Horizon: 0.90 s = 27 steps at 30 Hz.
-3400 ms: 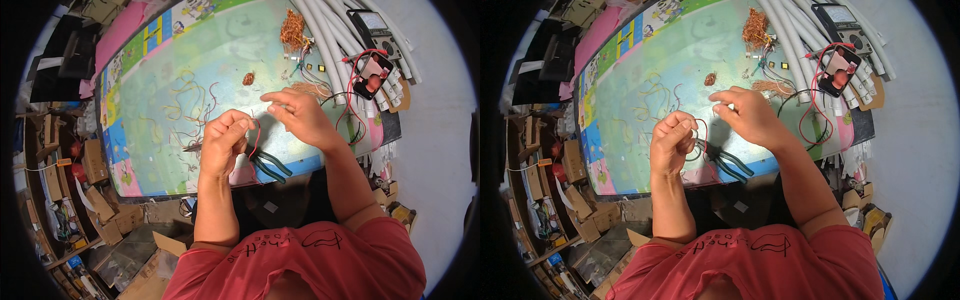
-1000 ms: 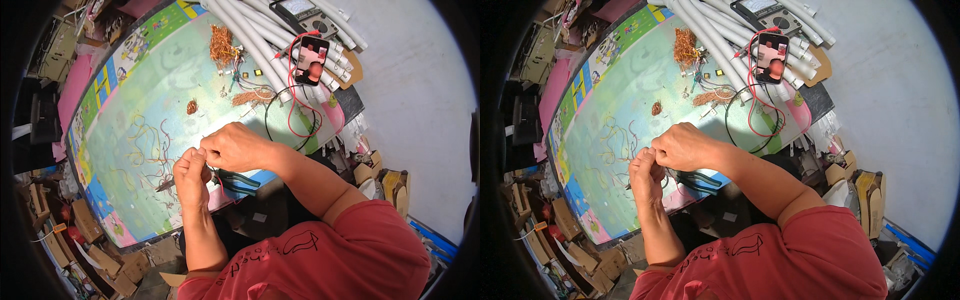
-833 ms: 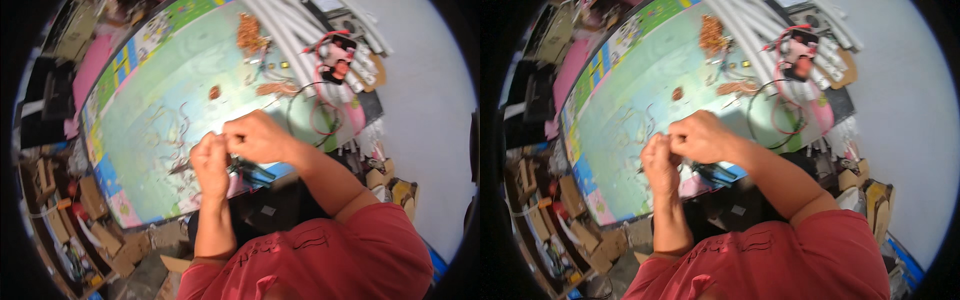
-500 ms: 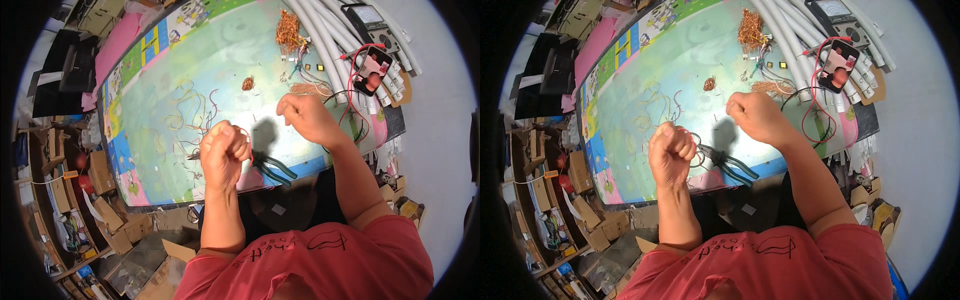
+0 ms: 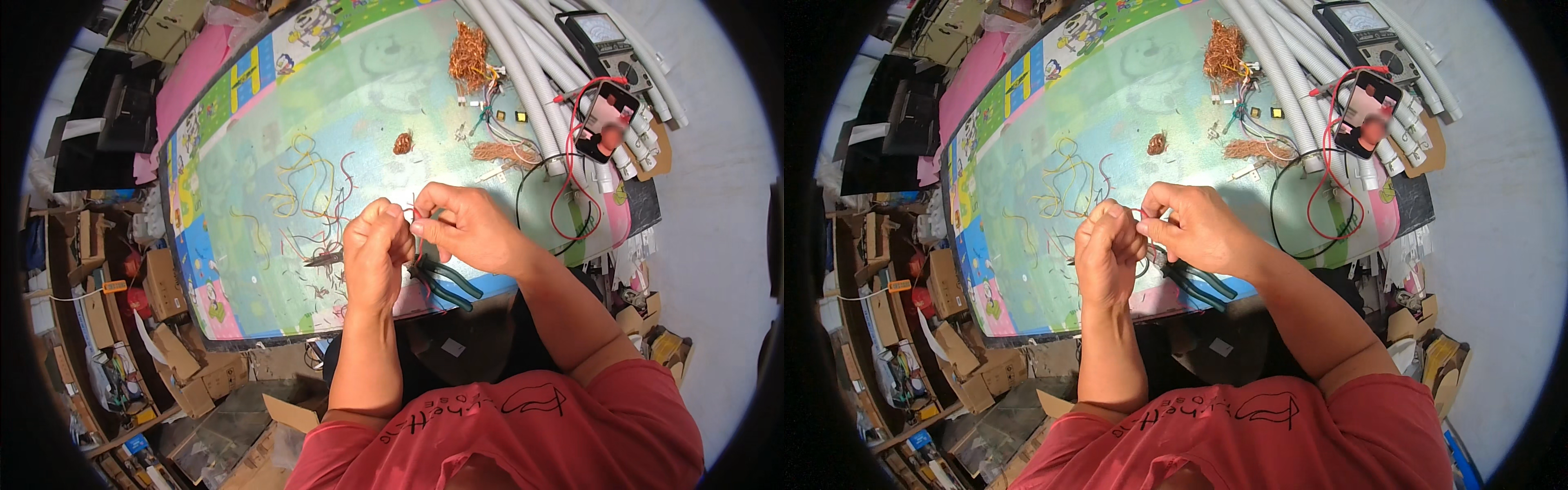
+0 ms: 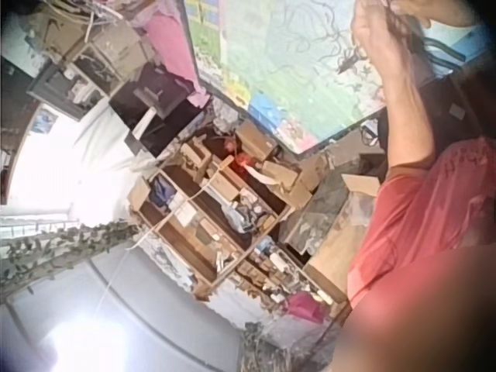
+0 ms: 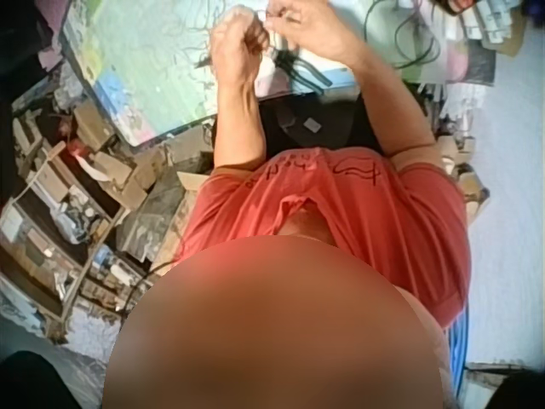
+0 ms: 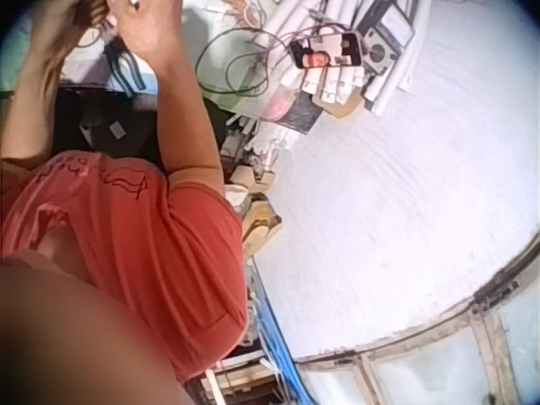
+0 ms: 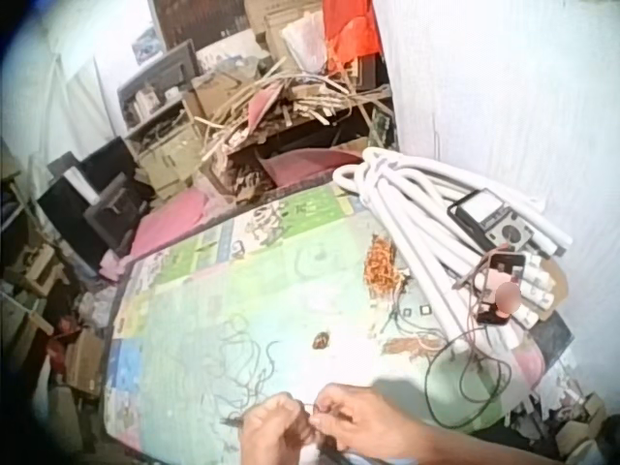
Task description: The person sits at a cluttered workbench and assembles small electronic components by hand. They strip and twist wires, connect them to connectors, and use pliers and scissors to manipulate the parts. The person repeatedly handles small wire bundles and connectors throughout the clip.
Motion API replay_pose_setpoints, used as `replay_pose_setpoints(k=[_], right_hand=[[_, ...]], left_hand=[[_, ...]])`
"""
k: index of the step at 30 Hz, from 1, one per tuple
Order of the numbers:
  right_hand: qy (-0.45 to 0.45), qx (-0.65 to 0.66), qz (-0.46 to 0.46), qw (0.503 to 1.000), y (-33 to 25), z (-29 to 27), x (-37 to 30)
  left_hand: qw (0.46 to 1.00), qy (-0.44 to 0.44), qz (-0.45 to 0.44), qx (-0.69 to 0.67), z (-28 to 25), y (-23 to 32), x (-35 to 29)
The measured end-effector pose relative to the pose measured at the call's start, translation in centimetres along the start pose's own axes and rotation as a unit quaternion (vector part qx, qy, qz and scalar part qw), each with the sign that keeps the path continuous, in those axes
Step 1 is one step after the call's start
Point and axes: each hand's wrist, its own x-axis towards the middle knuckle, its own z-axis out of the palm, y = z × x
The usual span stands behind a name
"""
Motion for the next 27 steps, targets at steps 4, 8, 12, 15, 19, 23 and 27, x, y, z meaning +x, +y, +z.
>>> replay_pose_setpoints(k=[4,8,12,15,19,23,27], right_hand=[[0.040,0.026,0.009,0.999,-0.7,-0.6,-0.3],[0.067,-0.054,-0.011,0.996,-0.7,-2.0,-0.5],[0.169,-0.239,-0.096,0.951,-0.2,-3.0,-0.2],[0.187,-0.261,-0.047,0.946,-0.1,-3.8,-0.3],[0.217,-0.279,-0.049,0.934,0.4,-3.2,0.0],[0.208,-0.274,-0.050,0.938,0.3,-2.5,0.2],[0.162,-0.266,-0.054,0.949,-0.1,-2.3,-0.1]], left_hand=[[0.976,0.048,0.058,0.205,-0.3,0.3,0.2],[0.944,0.037,0.062,0.322,-0.5,0.6,0.3],[0.872,0.076,0.079,0.478,-1.5,0.4,0.9],[0.848,0.149,0.043,0.507,-2.0,0.7,1.0],[0.808,0.297,0.278,0.425,-0.1,-0.2,1.1],[0.844,0.121,0.278,0.443,2.1,-2.8,-0.5],[0.849,0.077,0.204,0.481,3.4,-3.0,0.3]])
